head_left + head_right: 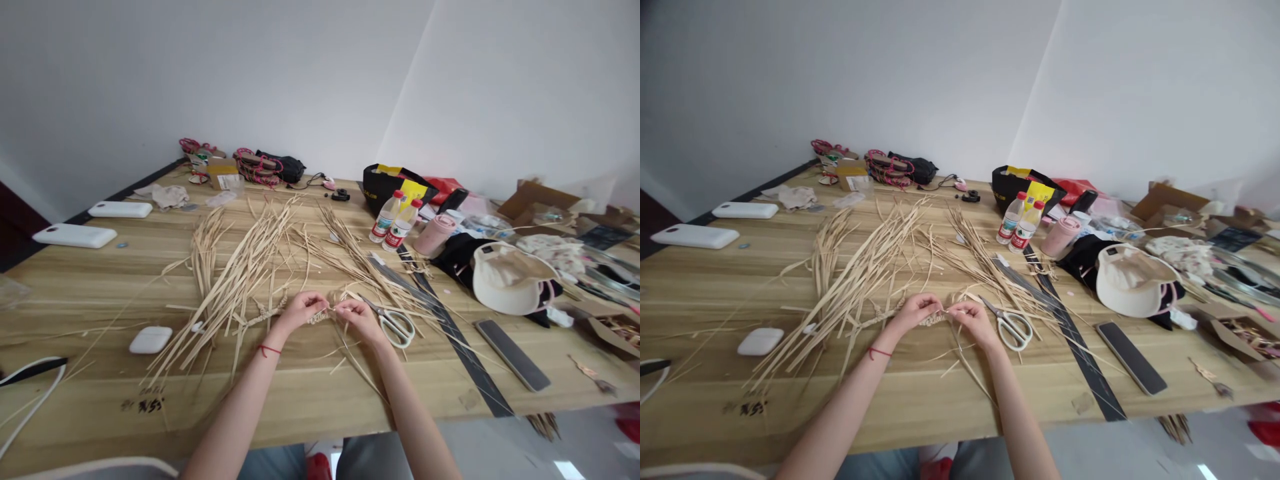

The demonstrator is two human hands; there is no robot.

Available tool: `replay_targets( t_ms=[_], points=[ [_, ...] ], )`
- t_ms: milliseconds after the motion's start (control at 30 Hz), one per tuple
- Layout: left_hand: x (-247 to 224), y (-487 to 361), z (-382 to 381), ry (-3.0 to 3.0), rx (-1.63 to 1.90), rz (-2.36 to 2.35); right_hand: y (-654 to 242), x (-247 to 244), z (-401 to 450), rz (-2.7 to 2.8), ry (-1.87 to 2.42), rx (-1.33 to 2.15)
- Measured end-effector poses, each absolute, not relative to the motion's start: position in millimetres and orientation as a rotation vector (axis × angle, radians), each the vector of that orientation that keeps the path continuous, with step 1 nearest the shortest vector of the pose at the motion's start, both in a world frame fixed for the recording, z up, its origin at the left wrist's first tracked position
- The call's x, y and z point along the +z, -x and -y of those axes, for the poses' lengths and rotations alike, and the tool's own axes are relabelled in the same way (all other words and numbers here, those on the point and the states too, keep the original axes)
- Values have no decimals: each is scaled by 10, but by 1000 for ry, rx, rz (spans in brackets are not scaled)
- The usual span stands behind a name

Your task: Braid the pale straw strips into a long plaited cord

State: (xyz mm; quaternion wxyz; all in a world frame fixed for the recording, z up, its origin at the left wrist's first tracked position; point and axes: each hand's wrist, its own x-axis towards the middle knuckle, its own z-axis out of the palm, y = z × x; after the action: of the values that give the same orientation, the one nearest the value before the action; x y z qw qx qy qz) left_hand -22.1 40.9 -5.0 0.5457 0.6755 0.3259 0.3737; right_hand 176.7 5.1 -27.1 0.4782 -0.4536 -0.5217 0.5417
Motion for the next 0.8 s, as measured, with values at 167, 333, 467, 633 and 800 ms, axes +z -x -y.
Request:
replay_targets(
  t_ms=[167,333,467,633,800],
  points=[
    [-59,204,-403,-1612,864,-774,-1727,-203,10,1437,1108,1166],
    [-60,188,-403,-1595,851,-774,-1670,-118,46,1580,1024,965],
    [-45,195,-404,-1607,842,-781,-1643,-116,40,1606,1000,848],
    [-44,198,-405,-1584,859,-778,-1625,-148,52,1519,1018,1079],
    [-50,199,-409,-1571,859,-770,-1685,-21,86,1566,1075,1128]
  ],
)
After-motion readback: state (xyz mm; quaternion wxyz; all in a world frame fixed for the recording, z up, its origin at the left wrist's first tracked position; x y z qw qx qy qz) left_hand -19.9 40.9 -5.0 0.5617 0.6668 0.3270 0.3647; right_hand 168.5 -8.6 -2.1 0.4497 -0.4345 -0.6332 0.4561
